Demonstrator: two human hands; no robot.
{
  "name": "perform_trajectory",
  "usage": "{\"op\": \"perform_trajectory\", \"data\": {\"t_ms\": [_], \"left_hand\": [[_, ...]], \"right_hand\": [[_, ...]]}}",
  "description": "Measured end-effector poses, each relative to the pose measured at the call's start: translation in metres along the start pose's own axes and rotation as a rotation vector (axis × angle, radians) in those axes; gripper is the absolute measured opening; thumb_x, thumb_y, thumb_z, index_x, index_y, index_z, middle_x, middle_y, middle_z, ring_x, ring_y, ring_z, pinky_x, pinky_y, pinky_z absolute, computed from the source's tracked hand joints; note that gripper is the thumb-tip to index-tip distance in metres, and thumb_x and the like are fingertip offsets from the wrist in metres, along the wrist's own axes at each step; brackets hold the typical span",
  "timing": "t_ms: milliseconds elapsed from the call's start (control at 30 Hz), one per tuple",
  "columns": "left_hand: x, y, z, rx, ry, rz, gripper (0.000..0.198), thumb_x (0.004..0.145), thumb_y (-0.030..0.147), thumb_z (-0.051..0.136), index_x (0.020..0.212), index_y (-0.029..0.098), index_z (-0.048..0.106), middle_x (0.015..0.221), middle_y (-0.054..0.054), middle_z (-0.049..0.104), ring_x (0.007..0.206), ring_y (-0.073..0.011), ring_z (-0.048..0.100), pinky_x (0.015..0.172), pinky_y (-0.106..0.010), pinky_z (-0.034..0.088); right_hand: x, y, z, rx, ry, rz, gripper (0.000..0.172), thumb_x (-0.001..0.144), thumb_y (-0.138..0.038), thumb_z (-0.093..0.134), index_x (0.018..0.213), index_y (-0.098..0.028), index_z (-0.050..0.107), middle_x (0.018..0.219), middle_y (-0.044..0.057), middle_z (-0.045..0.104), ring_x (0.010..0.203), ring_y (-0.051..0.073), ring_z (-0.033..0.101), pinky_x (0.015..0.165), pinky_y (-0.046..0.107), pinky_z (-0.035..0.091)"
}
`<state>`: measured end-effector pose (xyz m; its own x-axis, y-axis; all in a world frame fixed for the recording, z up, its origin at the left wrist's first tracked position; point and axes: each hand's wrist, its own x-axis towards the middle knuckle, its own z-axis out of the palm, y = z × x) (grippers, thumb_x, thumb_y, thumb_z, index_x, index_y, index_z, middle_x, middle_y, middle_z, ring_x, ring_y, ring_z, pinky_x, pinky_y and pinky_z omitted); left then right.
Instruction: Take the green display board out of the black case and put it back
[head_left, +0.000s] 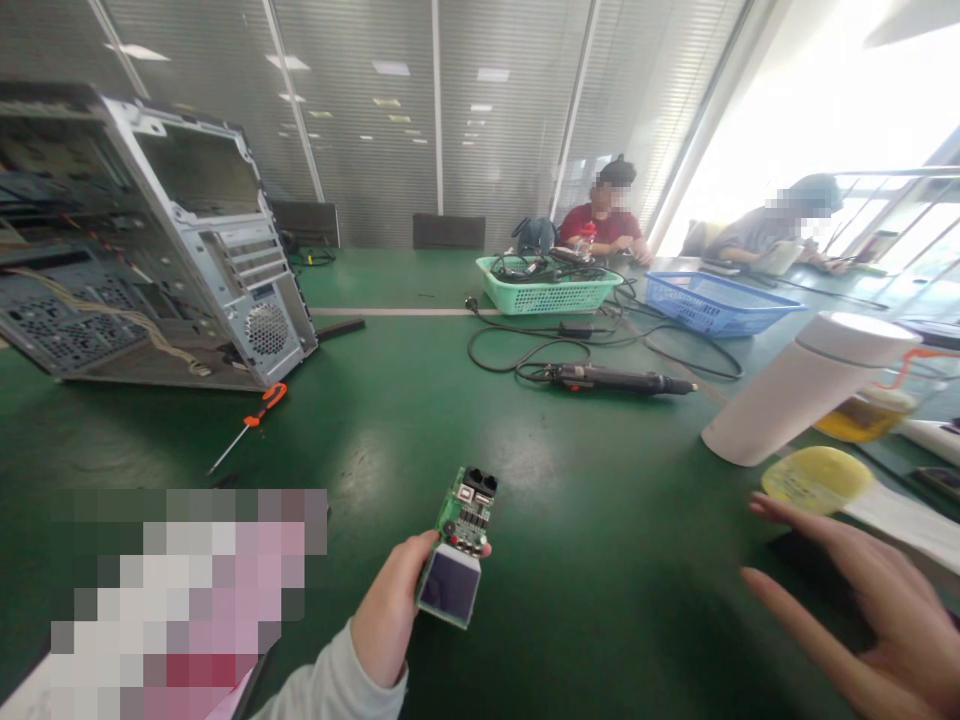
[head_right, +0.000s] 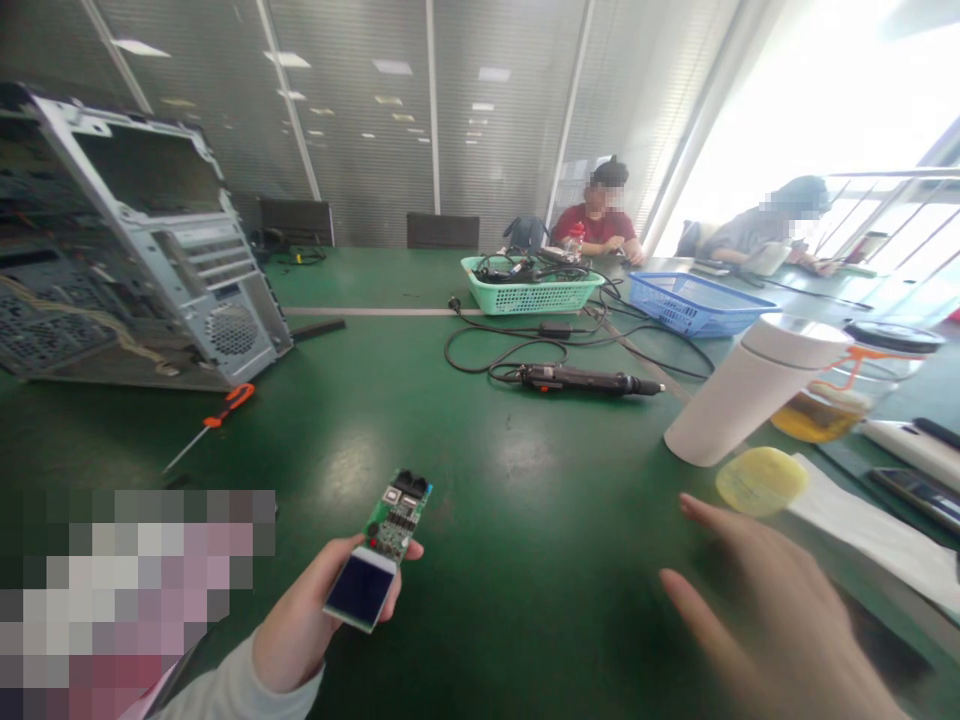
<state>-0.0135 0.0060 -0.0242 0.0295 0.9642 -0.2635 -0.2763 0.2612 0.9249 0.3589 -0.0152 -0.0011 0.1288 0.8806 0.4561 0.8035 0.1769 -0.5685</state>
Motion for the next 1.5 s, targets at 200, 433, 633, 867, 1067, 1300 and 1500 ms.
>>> {"op": "perform_trajectory", "data": {"t_ms": [200,433,633,867,1067,1300,1500], "left_hand": [[-0.017,0.01,0.004,0.126,0.051,0.119,0.013,0.066,0.016,0.071,0.073,0.023,0.079,0.092,-0.007,0.078,0.102,-0.0333,0.061,0.086,-0.035,0.047],[-0.026,0.013,0.011,0.157,0.078,0.207,0.018,0.066,0.01,0.07,0.073,0.023,0.08,0.084,-0.006,0.077,0.09,-0.0309,0.064,0.089,-0.035,0.045],[-0.017,0.018,0.012,0.177,0.018,0.167,0.007,0.067,0.02,0.072,0.069,0.022,0.078,0.075,-0.005,0.076,0.083,-0.0304,0.064,0.075,-0.033,0.049],[-0.015,0.029,0.028,0.479,-0.247,0.172,0.018,0.072,0.033,0.066,0.08,0.018,0.072,0.07,-0.004,0.071,0.065,-0.0227,0.063,0.059,-0.028,0.044],[-0.027,0.039,0.033,0.709,-0.107,0.395,0.011,0.062,0.02,0.07,0.073,0.022,0.069,0.069,-0.001,0.064,0.065,-0.0223,0.06,0.06,-0.028,0.044],[-0.025,0.033,0.03,0.64,-0.103,0.467,0.039,0.06,0.013,0.073,0.097,0.024,0.072,0.089,-0.005,0.067,0.083,-0.0259,0.063,0.073,-0.031,0.048],[-0.019,0.026,0.022,0.623,-0.159,0.407,0.039,0.065,0.014,0.068,0.102,0.026,0.064,0.093,0.0,0.07,0.086,-0.0225,0.066,0.076,-0.032,0.049]], "right_hand": [[0.002,-0.114,0.061,0.446,-0.307,-0.056,0.038,0.087,-0.036,0.061,0.124,-0.031,0.057,0.116,0.005,0.063,0.106,0.027,0.057,0.092,0.043,0.042],[0.011,-0.14,0.092,0.768,-0.612,0.084,0.032,0.087,-0.042,0.059,0.11,-0.02,0.063,0.093,0.007,0.068,0.084,0.022,0.06,0.07,0.033,0.047],[0.01,-0.133,0.092,1.037,-0.76,0.228,0.051,0.085,-0.062,0.06,0.113,-0.02,0.054,0.092,0.007,0.064,0.069,0.016,0.058,0.054,0.024,0.04],[0.005,-0.13,0.094,1.099,-0.788,0.236,0.059,0.085,-0.066,0.057,0.122,-0.02,0.046,0.09,0.006,0.061,0.071,0.017,0.058,0.058,0.025,0.042],[-0.001,-0.133,0.087,0.939,-0.746,0.193,0.047,0.077,-0.044,0.073,0.114,-0.021,0.054,0.1,0.007,0.063,0.091,0.022,0.058,0.067,0.028,0.043],[-0.001,-0.132,0.084,0.824,-0.615,0.161,0.031,0.074,-0.031,0.075,0.097,-0.021,0.056,0.09,0.001,0.059,0.084,0.018,0.054,0.073,0.027,0.041],[-0.003,-0.126,0.088,0.972,-0.59,0.089,0.031,0.083,-0.042,0.068,0.1,-0.024,0.049,0.087,-0.002,0.055,0.078,0.014,0.054,0.069,0.022,0.043]]}}
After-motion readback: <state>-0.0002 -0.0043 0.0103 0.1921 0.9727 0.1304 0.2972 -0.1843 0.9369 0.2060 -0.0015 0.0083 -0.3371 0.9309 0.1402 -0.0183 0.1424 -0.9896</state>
